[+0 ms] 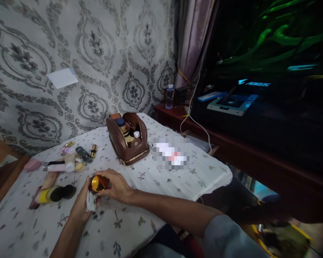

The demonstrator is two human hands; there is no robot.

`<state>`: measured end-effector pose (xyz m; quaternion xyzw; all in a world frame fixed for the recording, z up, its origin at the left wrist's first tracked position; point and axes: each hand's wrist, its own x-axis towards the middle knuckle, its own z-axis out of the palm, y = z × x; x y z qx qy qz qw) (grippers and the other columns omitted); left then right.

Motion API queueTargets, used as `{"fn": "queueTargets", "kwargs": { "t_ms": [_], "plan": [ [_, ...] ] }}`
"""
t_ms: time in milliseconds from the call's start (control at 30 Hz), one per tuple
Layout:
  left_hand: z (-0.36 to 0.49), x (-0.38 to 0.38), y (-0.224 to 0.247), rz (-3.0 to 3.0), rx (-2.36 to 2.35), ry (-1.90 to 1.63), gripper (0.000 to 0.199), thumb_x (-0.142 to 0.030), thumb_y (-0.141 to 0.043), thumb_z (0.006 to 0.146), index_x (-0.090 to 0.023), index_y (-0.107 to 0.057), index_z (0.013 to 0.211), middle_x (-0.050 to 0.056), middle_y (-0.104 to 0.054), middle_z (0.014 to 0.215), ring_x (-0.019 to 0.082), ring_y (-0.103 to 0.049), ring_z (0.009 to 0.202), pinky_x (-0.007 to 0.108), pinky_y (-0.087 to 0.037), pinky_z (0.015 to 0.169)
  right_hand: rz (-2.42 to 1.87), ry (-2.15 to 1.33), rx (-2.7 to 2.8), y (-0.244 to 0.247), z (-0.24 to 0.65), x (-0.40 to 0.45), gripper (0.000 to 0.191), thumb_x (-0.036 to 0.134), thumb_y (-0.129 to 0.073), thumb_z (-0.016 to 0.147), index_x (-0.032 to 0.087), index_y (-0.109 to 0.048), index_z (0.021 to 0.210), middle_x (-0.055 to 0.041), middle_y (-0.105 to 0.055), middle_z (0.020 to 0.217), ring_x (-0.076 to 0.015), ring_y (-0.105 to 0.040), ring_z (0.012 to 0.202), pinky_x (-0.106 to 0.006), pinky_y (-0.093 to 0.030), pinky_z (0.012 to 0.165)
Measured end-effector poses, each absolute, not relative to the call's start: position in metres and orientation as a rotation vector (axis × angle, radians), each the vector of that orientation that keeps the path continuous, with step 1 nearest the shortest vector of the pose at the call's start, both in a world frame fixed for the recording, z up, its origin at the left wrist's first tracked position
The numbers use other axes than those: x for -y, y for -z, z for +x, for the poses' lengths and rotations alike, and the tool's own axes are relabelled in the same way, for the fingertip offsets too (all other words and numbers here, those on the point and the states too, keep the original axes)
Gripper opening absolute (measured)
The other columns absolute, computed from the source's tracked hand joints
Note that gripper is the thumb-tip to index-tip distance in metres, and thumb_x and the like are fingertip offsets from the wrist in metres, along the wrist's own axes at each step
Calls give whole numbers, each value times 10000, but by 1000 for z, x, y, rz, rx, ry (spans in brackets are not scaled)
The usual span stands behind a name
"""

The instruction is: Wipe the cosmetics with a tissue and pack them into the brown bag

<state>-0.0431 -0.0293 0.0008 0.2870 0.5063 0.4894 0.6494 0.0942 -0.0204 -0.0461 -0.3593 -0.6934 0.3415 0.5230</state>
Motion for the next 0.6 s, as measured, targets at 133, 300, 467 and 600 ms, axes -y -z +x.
{"fn": "queueTargets", "kwargs": {
  "t_ms": [133,300,467,600],
  "plan": [
    [-46,28,6,720,-1200,-1068,260,-368,-529,946,-144,-592,830,-32,-566,517,101,-473,334,185,-373,279,-870,-663,1748,45,94,18,643,291,-888,659,219,-609,1234,-68,-695,1148,-222,-613,1081,-351,-458,975],
    [-49,28,12,782,-1202,-993,429,-584,-671,800,-169,-575,755,-39,-536,465,107,-447,295,190,-314,245,-856,-482,1850,45,95,22,534,317,-810,765,177,-577,1224,-79,-681,1136,-215,-584,1068,-348,-439,991],
    [-58,25,17,826,-1254,-812,642,-754,-528,802,-158,-537,564,29,-506,361,89,-374,230,174,-228,236,-859,-342,1952,41,98,27,419,338,-675,885,178,-538,1248,-101,-629,1200,-221,-508,1131,-352,-433,1012],
    [-72,20,26,800,-1199,-750,593,-694,-547,835,-164,-561,569,29,-517,361,92,-391,238,177,-272,254,-841,-286,2033,37,101,28,461,308,-663,882,167,-503,1291,-123,-604,1255,-239,-481,1167,-380,-417,1043]
  ]
}}
